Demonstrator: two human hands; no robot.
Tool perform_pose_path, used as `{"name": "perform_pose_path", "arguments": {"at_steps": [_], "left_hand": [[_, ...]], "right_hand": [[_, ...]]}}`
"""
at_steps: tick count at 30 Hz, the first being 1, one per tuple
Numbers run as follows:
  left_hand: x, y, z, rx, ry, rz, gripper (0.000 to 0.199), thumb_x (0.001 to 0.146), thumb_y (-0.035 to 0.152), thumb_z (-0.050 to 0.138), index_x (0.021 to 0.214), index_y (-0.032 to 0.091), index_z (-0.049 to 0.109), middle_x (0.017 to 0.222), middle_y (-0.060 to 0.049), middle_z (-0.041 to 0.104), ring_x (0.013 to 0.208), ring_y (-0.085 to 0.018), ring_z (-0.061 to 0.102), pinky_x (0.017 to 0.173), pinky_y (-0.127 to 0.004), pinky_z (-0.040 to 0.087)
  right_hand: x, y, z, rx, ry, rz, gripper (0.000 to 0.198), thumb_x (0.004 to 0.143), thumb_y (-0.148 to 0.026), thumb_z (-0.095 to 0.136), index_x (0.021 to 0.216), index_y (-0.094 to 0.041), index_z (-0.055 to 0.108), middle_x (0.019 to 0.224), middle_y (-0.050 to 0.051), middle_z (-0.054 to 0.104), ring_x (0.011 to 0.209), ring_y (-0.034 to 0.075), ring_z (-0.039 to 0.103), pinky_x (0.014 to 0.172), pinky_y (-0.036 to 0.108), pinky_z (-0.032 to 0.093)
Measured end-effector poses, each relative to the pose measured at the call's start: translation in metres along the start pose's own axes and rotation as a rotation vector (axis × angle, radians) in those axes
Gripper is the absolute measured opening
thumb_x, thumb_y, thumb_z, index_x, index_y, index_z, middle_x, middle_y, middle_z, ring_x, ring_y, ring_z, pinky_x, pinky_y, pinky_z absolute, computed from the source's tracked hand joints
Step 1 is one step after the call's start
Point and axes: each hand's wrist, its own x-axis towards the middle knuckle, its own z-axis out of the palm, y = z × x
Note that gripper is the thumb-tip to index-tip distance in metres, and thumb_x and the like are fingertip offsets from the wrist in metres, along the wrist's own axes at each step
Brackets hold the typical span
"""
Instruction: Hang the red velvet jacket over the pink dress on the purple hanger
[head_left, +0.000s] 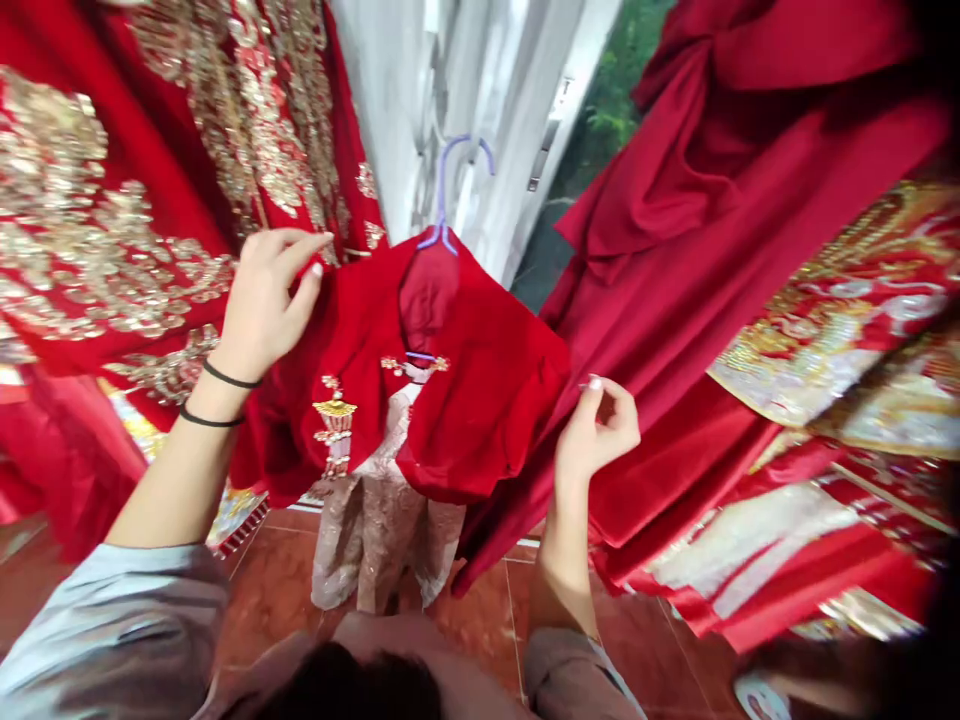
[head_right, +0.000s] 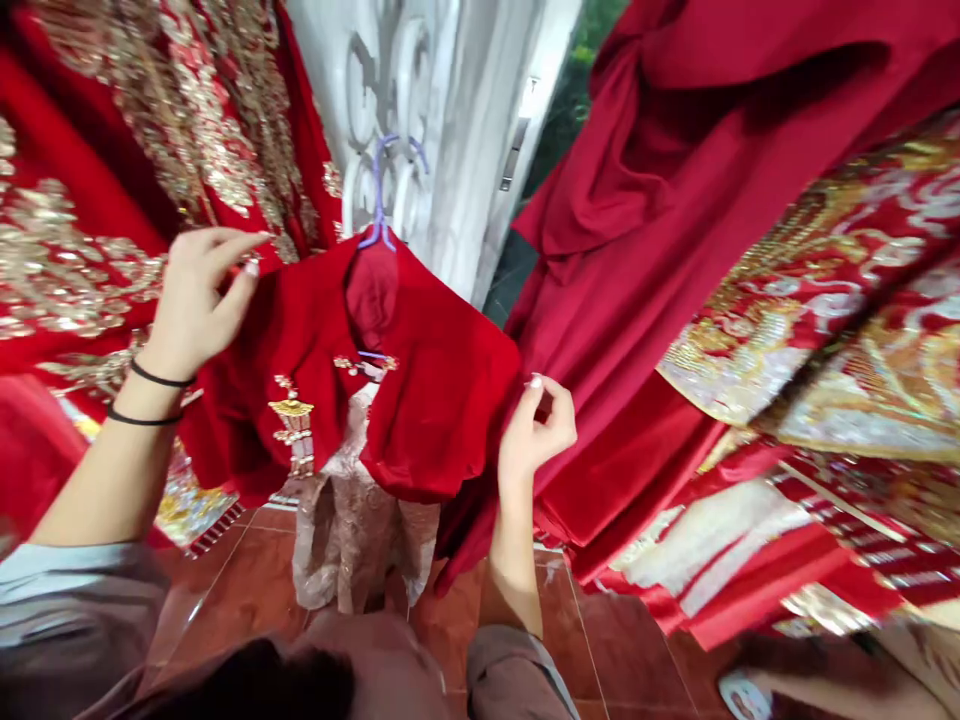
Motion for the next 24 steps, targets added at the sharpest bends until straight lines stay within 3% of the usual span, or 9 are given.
{"name": "perform_pose_path", "arguments": {"at_steps": [2,5,7,8,12,16,19,21,24], "left_hand": [[-0.018,-0.021,-0.003,0.024,-0.053,-0.075,0.056,0.094,0.055,0.039,0.134,0.021,0.059,0.131,-0.008,0.061,0.124,-0.032,0.052,0.112,-0.051,0.036],[-0.037,-0.042,-0.001,0.013,-0.068,-0.131,0.058,0.091,0.056,0.045,0.137,0.023,0.055,0.136,-0.011,0.058,0.127,-0.031,0.052,0.112,-0.05,0.04],[-0.045,-0.049,-0.002,0.007,0.002,-0.176,0.058,0.087,0.056,0.053,0.136,0.024,0.056,0.136,-0.011,0.058,0.126,-0.031,0.054,0.111,-0.047,0.041],[-0.047,-0.051,-0.004,0.0,0.036,-0.206,0.058,0.086,0.056,0.056,0.134,0.024,0.059,0.133,-0.011,0.061,0.123,-0.03,0.056,0.11,-0.046,0.043],[-0.053,-0.057,-0.02,-0.115,0.027,-0.327,0.051,0.083,0.057,0.058,0.118,0.022,0.07,0.112,-0.008,0.072,0.099,-0.028,0.066,0.094,-0.043,0.052],[-0.069,-0.057,-0.016,-0.244,0.08,-0.379,0.045,0.085,0.054,0.057,0.11,0.019,0.071,0.108,-0.007,0.073,0.098,-0.026,0.067,0.092,-0.039,0.053],[-0.087,-0.054,0.005,-0.204,0.225,-0.396,0.04,0.085,0.05,0.062,0.109,0.018,0.068,0.108,-0.008,0.073,0.099,-0.024,0.066,0.095,-0.038,0.051],[-0.097,-0.054,0.017,-0.181,0.28,-0.406,0.041,0.083,0.05,0.066,0.108,0.018,0.066,0.106,-0.008,0.072,0.097,-0.024,0.066,0.094,-0.038,0.05],[-0.105,-0.059,0.022,-0.254,0.301,-0.376,0.04,0.086,0.053,0.062,0.103,0.017,0.065,0.097,-0.006,0.07,0.088,-0.021,0.064,0.085,-0.034,0.05]], "right_hand": [[-0.025,-0.027,0.019,0.144,-0.202,-0.005,0.027,0.091,-0.046,0.054,0.089,-0.022,0.068,0.086,0.008,0.069,0.074,0.021,0.066,0.07,0.036,0.056],[-0.062,-0.062,0.067,0.368,-0.681,0.025,0.029,0.09,-0.041,0.056,0.108,-0.021,0.067,0.107,0.01,0.07,0.068,0.016,0.066,0.064,0.031,0.056],[-0.074,-0.076,0.103,0.366,-0.859,0.001,0.037,0.087,-0.036,0.06,0.118,-0.018,0.064,0.121,0.012,0.065,0.064,0.012,0.062,0.063,0.029,0.054],[-0.076,-0.082,0.119,0.314,-0.901,-0.027,0.036,0.085,-0.034,0.062,0.116,-0.016,0.065,0.118,0.013,0.066,0.061,0.012,0.06,0.064,0.029,0.053],[-0.059,-0.102,0.157,0.168,-0.879,-0.139,0.019,0.089,-0.031,0.057,0.086,-0.015,0.066,0.078,0.005,0.064,0.064,0.014,0.055,0.069,0.028,0.047],[-0.04,-0.117,0.164,0.169,-0.767,-0.18,0.021,0.095,-0.03,0.047,0.093,-0.018,0.065,0.078,0.004,0.062,0.072,0.016,0.056,0.075,0.029,0.044],[-0.042,-0.109,0.163,-0.058,-0.935,-0.144,0.017,0.089,-0.023,0.055,0.075,-0.017,0.062,0.067,0.003,0.058,0.066,0.017,0.053,0.073,0.031,0.042],[-0.048,-0.1,0.159,-0.136,-0.974,-0.118,0.015,0.087,-0.023,0.058,0.074,-0.016,0.064,0.068,0.005,0.061,0.065,0.018,0.053,0.072,0.032,0.042],[-0.054,-0.091,0.15,-0.04,-0.822,-0.16,0.022,0.089,-0.031,0.055,0.095,-0.016,0.069,0.082,0.007,0.069,0.07,0.018,0.057,0.074,0.032,0.044]]}}
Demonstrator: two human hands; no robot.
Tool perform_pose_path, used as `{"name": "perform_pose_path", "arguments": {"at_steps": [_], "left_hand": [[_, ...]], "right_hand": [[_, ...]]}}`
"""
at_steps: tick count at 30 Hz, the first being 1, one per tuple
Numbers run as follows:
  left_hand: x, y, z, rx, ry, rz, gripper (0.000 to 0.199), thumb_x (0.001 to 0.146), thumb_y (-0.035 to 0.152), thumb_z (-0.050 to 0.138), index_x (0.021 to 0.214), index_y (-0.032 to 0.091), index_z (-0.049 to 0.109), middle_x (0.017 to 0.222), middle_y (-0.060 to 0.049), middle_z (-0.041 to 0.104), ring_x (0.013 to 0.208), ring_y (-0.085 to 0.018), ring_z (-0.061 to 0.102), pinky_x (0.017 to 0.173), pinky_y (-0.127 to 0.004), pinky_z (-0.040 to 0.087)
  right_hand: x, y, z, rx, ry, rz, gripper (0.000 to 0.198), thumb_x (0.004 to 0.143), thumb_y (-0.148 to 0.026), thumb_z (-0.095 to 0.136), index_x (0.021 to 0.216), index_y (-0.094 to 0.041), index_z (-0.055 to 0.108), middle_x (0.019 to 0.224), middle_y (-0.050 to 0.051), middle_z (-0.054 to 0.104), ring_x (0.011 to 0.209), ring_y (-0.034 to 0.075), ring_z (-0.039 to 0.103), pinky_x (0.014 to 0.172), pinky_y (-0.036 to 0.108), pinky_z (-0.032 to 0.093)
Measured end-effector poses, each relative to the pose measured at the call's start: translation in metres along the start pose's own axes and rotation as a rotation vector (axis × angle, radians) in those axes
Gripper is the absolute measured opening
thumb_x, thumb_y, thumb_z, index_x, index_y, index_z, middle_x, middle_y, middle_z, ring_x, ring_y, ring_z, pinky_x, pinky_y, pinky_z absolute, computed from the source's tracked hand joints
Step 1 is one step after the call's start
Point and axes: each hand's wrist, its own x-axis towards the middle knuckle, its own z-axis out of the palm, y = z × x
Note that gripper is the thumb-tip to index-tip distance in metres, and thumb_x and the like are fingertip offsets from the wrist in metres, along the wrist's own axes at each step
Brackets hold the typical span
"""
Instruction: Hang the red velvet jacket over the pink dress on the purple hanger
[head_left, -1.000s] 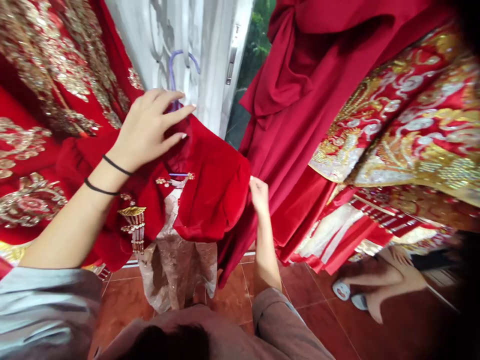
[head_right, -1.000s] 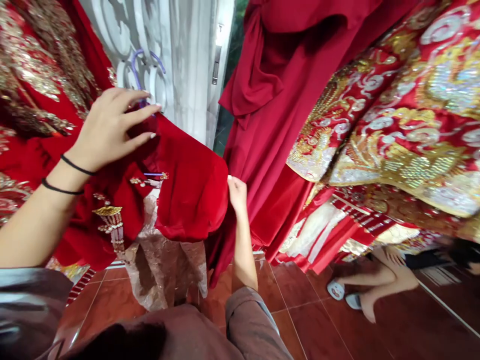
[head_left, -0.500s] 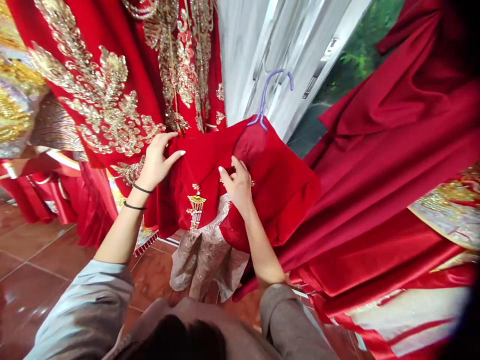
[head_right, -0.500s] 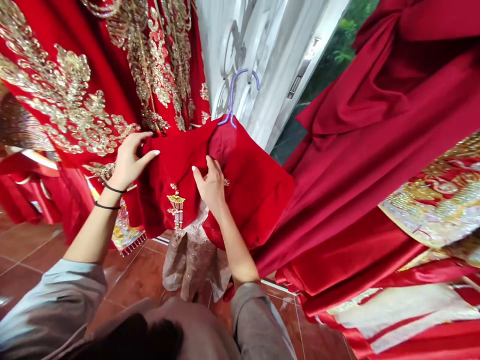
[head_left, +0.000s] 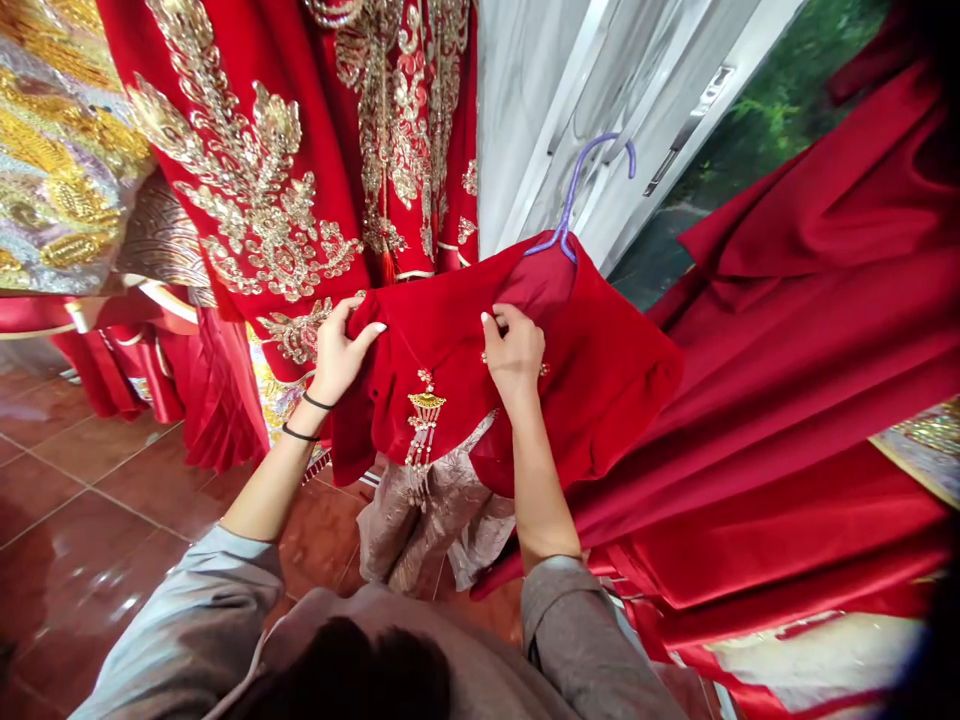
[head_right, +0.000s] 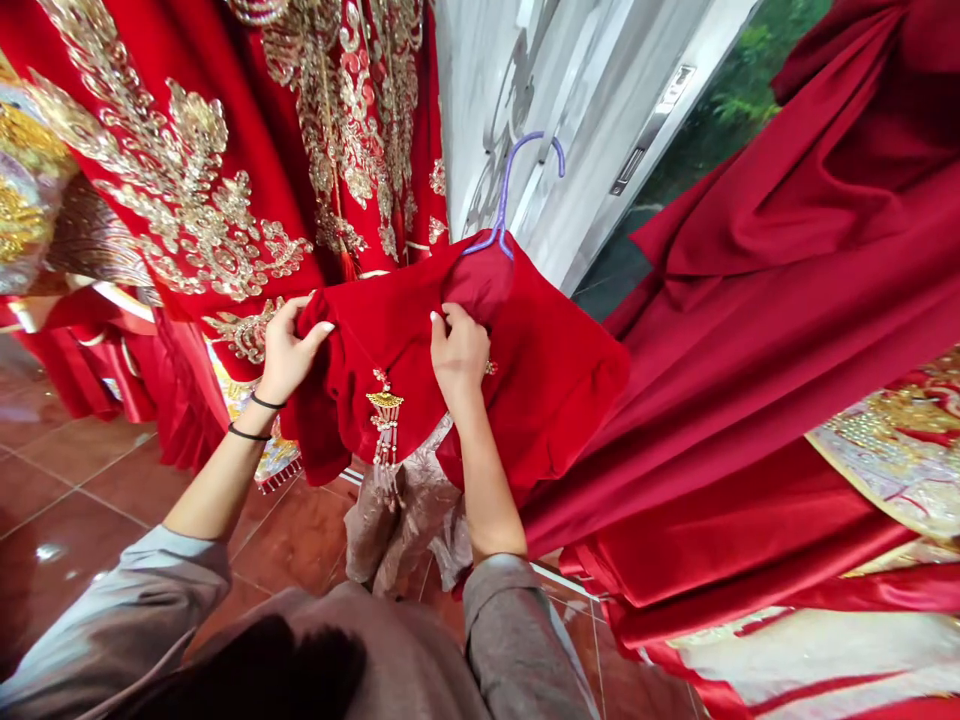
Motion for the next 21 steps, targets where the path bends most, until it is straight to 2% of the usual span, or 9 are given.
{"name": "perform_pose_path", "arguments": {"at_steps": [2,3,6,9,11,12,15,17,21], "left_hand": [[-0.002,-0.004,-0.006,-0.045,-0.002,-0.016,0.036,0.09,0.052,0.055,0.094,0.017,0.064,0.084,-0.003,0.065,0.076,-0.017,0.059,0.074,-0.029,0.048],[-0.005,-0.005,-0.01,-0.042,0.007,-0.037,0.034,0.092,0.05,0.054,0.088,0.017,0.063,0.077,-0.001,0.062,0.069,-0.015,0.055,0.068,-0.027,0.045],[-0.02,-0.008,-0.017,0.074,0.12,-0.039,0.029,0.09,0.044,0.06,0.077,0.018,0.057,0.067,0.002,0.054,0.059,-0.012,0.046,0.058,-0.025,0.037],[-0.042,-0.01,-0.013,0.263,0.24,0.12,0.025,0.093,0.038,0.058,0.078,0.018,0.058,0.072,-0.002,0.059,0.066,-0.015,0.052,0.065,-0.029,0.04],[-0.055,-0.013,-0.006,0.344,0.247,0.21,0.023,0.095,0.035,0.055,0.079,0.018,0.057,0.076,-0.005,0.062,0.073,-0.018,0.056,0.071,-0.031,0.043],[-0.06,-0.014,-0.003,0.362,0.234,0.227,0.023,0.095,0.034,0.054,0.079,0.018,0.057,0.077,-0.007,0.063,0.075,-0.019,0.058,0.073,-0.032,0.044],[-0.066,-0.014,0.003,0.384,0.185,0.176,0.024,0.096,0.037,0.052,0.081,0.019,0.058,0.079,-0.008,0.064,0.078,-0.021,0.059,0.076,-0.035,0.045],[-0.064,-0.008,0.003,0.389,0.164,0.122,0.024,0.095,0.04,0.053,0.091,0.018,0.06,0.087,-0.01,0.065,0.084,-0.022,0.06,0.082,-0.038,0.046],[-0.056,0.007,0.011,0.425,0.315,0.065,0.044,0.089,0.052,0.06,0.112,0.015,0.057,0.111,-0.017,0.061,0.106,-0.03,0.056,0.098,-0.048,0.04]], "right_hand": [[-0.002,0.002,-0.001,0.068,0.098,-0.094,0.029,0.089,-0.038,0.056,0.106,-0.018,0.069,0.09,0.008,0.071,0.079,0.019,0.06,0.078,0.033,0.046],[0.0,0.001,-0.001,0.097,0.106,-0.129,0.03,0.088,-0.04,0.058,0.104,-0.018,0.068,0.09,0.008,0.071,0.081,0.019,0.06,0.078,0.032,0.046],[0.011,-0.002,0.006,0.183,0.059,-0.142,0.025,0.087,-0.04,0.058,0.083,-0.017,0.065,0.074,0.004,0.066,0.071,0.016,0.057,0.072,0.029,0.046],[0.024,-0.009,0.018,0.292,0.183,-0.138,0.028,0.094,-0.039,0.047,0.082,-0.018,0.06,0.074,0.002,0.063,0.069,0.014,0.057,0.073,0.028,0.045],[0.028,-0.011,0.025,0.324,0.26,-0.145,0.026,0.095,-0.038,0.045,0.087,-0.018,0.06,0.08,0.002,0.064,0.074,0.014,0.058,0.076,0.027,0.044],[0.028,-0.011,0.027,0.325,0.249,-0.133,0.024,0.095,-0.037,0.047,0.085,-0.018,0.059,0.078,0.002,0.063,0.072,0.014,0.057,0.074,0.027,0.043],[0.026,-0.005,0.029,0.342,0.096,-0.065,0.021,0.091,-0.032,0.053,0.076,-0.018,0.054,0.063,-0.003,0.055,0.057,0.01,0.046,0.064,0.025,0.037],[0.024,0.0,0.029,0.366,0.053,-0.044,0.021,0.089,-0.03,0.055,0.072,-0.018,0.052,0.057,-0.006,0.048,0.053,0.009,0.039,0.06,0.024,0.034],[0.024,0.006,0.032,0.474,0.085,-0.001,0.024,0.087,-0.031,0.056,0.068,-0.018,0.047,0.055,-0.008,0.038,0.053,0.007,0.033,0.058,0.023,0.029]]}}
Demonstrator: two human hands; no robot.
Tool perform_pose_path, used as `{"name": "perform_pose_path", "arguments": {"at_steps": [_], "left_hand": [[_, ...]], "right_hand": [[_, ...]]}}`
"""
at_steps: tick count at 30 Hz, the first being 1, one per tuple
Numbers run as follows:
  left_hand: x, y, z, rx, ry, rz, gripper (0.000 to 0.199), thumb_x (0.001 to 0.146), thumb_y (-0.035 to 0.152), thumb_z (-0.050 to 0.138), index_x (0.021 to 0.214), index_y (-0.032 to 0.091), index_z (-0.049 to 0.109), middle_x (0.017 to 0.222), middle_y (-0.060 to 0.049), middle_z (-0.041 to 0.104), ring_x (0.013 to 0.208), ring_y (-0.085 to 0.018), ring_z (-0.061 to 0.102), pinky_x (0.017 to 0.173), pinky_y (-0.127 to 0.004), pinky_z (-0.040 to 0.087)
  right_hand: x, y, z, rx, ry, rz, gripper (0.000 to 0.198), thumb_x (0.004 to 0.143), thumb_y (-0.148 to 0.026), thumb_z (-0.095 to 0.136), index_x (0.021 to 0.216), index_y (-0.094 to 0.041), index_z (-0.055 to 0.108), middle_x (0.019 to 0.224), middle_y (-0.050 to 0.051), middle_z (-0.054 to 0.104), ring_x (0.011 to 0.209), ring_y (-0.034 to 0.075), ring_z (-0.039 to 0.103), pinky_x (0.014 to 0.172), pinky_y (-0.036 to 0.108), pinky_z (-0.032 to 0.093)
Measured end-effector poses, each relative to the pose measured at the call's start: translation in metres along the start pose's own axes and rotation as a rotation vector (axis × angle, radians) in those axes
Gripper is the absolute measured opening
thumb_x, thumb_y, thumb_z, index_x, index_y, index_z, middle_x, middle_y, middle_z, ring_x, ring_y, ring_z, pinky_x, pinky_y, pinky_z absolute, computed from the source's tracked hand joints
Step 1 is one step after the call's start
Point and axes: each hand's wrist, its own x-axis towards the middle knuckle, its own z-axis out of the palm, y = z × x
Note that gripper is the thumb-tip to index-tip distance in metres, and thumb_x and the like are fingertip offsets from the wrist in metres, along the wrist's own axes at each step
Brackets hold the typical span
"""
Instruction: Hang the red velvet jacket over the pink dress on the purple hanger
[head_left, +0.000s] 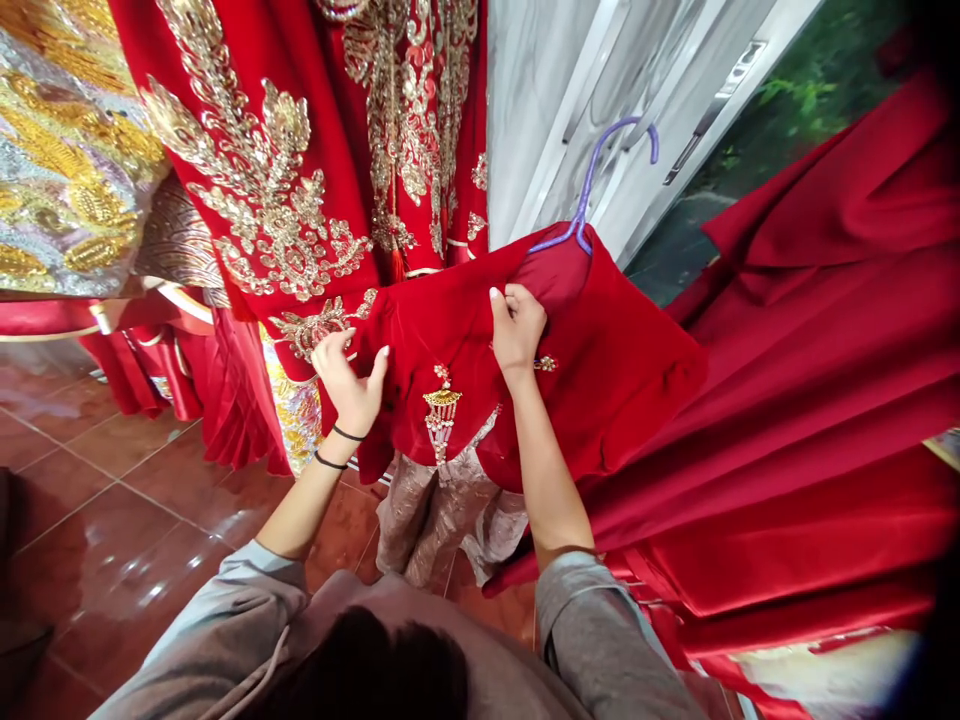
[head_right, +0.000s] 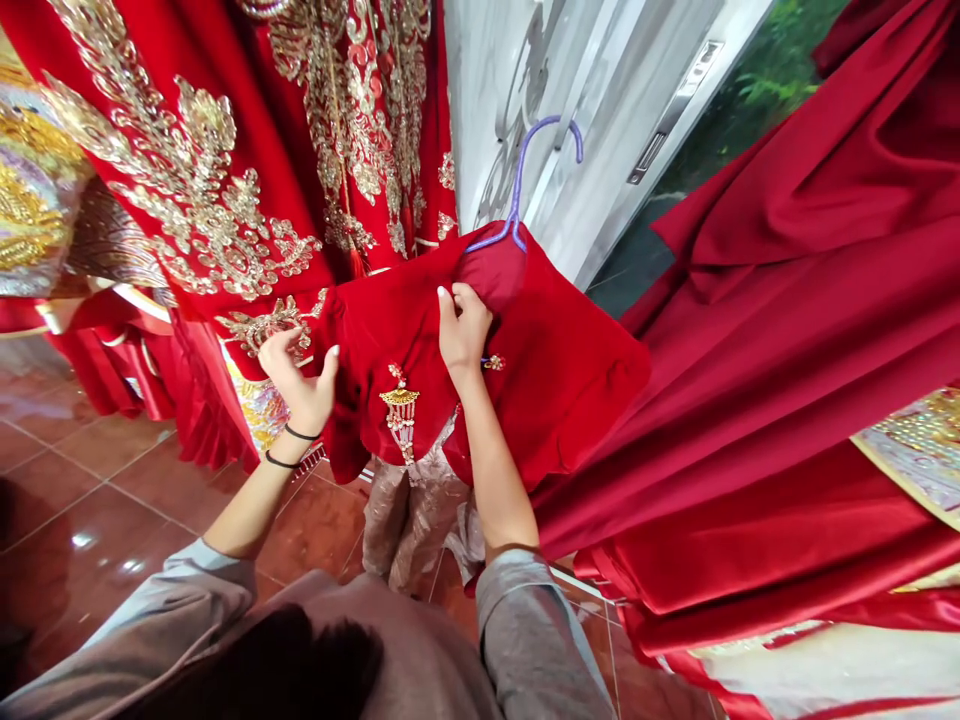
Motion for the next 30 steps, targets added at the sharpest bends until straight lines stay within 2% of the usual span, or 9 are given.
{"name": "perform_pose_path", "arguments": {"at_steps": [2,6,9,12,16,19,22,26,30], "left_hand": [[0.006,0.007,0.01,0.079,-0.013,-0.028,0.047,0.086,0.056,0.061,0.108,0.014,0.057,0.109,-0.018,0.06,0.105,-0.033,0.055,0.097,-0.051,0.04],[0.027,0.009,0.036,0.208,-0.259,-0.059,0.041,0.089,0.053,0.059,0.101,0.014,0.057,0.098,-0.016,0.063,0.093,-0.032,0.059,0.084,-0.044,0.044],[0.035,0.01,0.045,0.214,-0.398,0.006,0.031,0.097,0.045,0.049,0.087,0.016,0.054,0.085,-0.012,0.062,0.081,-0.027,0.06,0.074,-0.036,0.042],[0.018,0.02,0.043,0.143,-0.422,0.099,0.034,0.102,0.037,0.036,0.075,0.019,0.048,0.074,-0.008,0.057,0.072,-0.022,0.057,0.067,-0.032,0.038],[-0.018,0.031,0.037,0.028,-0.388,0.108,0.04,0.103,0.038,0.033,0.067,0.021,0.04,0.066,-0.004,0.051,0.063,-0.018,0.052,0.062,-0.029,0.036],[-0.022,0.028,0.032,0.055,-0.445,0.05,0.04,0.101,0.039,0.036,0.067,0.021,0.042,0.064,-0.003,0.049,0.061,-0.017,0.05,0.06,-0.03,0.034],[-0.002,0.025,0.024,0.135,-0.382,0.069,0.036,0.097,0.045,0.044,0.073,0.02,0.051,0.068,-0.005,0.054,0.066,-0.02,0.053,0.064,-0.032,0.037],[0.047,0.043,0.023,0.029,-0.177,0.183,0.036,0.092,0.051,0.051,0.1,0.017,0.06,0.097,-0.013,0.063,0.094,-0.029,0.058,0.089,-0.044,0.043],[0.091,0.078,0.045,-0.113,-0.455,0.427,0.05,0.093,0.054,0.051,0.127,0.017,0.054,0.127,-0.016,0.059,0.121,-0.034,0.052,0.106,-0.049,0.037]], "right_hand": [[0.0,0.004,0.002,0.091,-0.018,0.037,0.028,0.087,-0.034,0.055,0.066,-0.019,0.044,0.055,-0.008,0.033,0.053,0.007,0.028,0.055,0.023,0.026],[-0.001,0.01,0.002,0.22,-0.028,0.034,0.042,0.084,-0.052,0.056,0.064,-0.02,0.039,0.056,-0.008,0.025,0.053,0.006,0.022,0.051,0.023,0.02],[-0.001,0.01,0.002,0.288,-0.02,0.034,0.049,0.079,-0.062,0.058,0.063,-0.02,0.04,0.057,-0.008,0.024,0.053,0.006,0.022,0.05,0.023,0.021],[-0.001,0.007,0.009,0.359,0.07,0.011,0.048,0.077,-0.064,0.06,0.066,-0.019,0.046,0.059,-0.006,0.033,0.055,0.007,0.031,0.053,0.023,0.03],[0.004,0.009,0.022,0.364,0.244,-0.072,0.04,0.082,-0.058,0.054,0.076,-0.018,0.053,0.069,-0.001,0.051,0.065,0.011,0.048,0.065,0.026,0.044],[0.01,0.014,0.021,0.224,0.19,-0.03,0.033,0.085,-0.049,0.05,0.071,-0.019,0.05,0.062,-0.002,0.049,0.06,0.01,0.045,0.06,0.025,0.041],[0.01,0.011,0.01,-0.033,0.08,0.031,0.024,0.087,-0.038,0.052,0.072,-0.019,0.052,0.06,-0.003,0.05,0.058,0.011,0.046,0.063,0.026,0.042],[-0.021,-0.011,-0.001,-0.232,0.127,-0.06,0.023,0.093,-0.032,0.047,0.098,-0.016,0.062,0.082,0.006,0.064,0.079,0.018,0.06,0.08,0.033,0.051],[-0.068,-0.037,-0.014,-0.357,0.185,-0.265,0.036,0.098,-0.034,0.038,0.121,-0.02,0.061,0.124,0.015,0.059,0.118,0.024,0.057,0.101,0.042,0.049]]}}
